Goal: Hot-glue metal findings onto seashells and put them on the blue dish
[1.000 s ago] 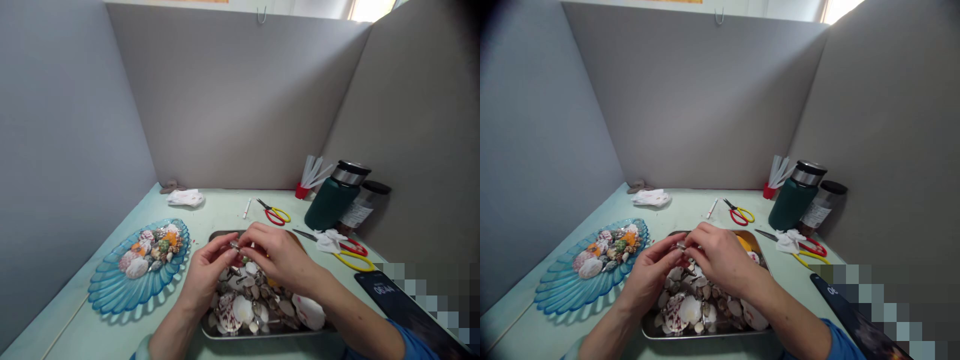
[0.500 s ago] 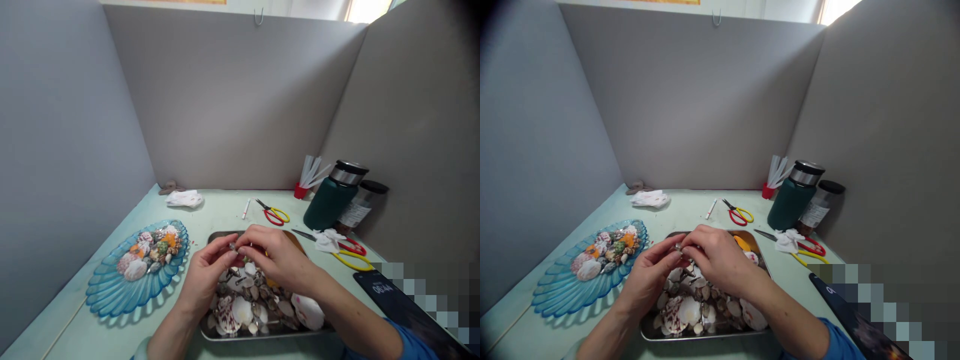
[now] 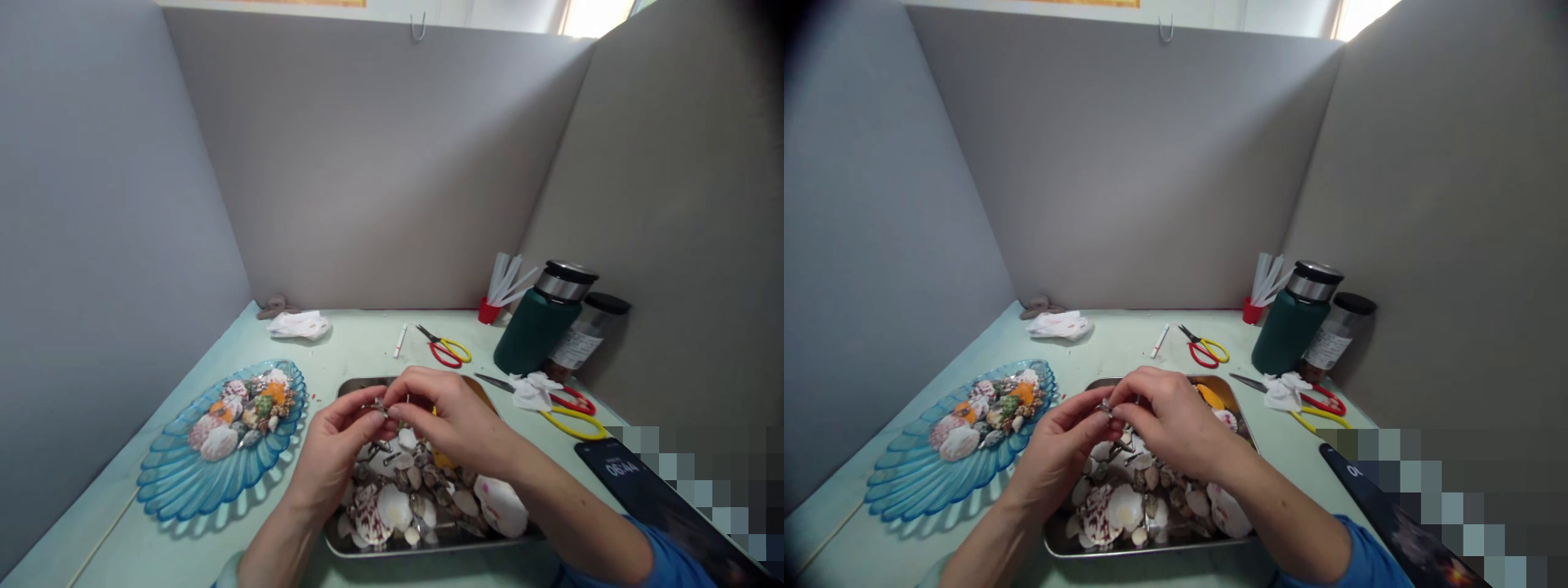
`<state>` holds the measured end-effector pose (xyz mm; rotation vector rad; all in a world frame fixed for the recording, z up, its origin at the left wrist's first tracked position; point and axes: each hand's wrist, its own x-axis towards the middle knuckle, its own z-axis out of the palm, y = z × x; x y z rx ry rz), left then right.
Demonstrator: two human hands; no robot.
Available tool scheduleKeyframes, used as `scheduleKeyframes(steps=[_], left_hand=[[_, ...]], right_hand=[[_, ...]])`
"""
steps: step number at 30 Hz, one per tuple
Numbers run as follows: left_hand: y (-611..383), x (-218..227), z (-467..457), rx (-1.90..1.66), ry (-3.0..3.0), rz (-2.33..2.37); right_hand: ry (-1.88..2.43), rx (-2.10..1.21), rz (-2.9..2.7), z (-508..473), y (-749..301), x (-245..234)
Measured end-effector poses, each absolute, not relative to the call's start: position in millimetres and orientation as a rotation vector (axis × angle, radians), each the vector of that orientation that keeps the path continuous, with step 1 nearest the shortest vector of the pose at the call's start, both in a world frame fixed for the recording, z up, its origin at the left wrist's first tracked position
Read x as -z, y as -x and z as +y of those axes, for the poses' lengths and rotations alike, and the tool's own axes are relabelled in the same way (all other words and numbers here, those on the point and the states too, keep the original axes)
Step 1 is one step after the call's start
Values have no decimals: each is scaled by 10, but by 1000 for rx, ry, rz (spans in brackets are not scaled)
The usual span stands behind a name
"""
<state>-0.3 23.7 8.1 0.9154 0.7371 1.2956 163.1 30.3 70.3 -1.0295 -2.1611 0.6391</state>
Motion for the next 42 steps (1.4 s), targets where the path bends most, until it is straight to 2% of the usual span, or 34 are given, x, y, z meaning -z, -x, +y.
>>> scheduleKeyframes(steps=[6, 25, 42], left_hand=[[9, -78, 240, -1285, -909, 726], [33, -23, 246, -1300, -902, 716], [1, -123, 218, -1337, -846, 667]], right_hand=[[1022, -681, -2153, 320, -1624, -709], [938, -443, -2236, 324, -1610, -602], [927, -400, -2183, 268, -1594, -644]])
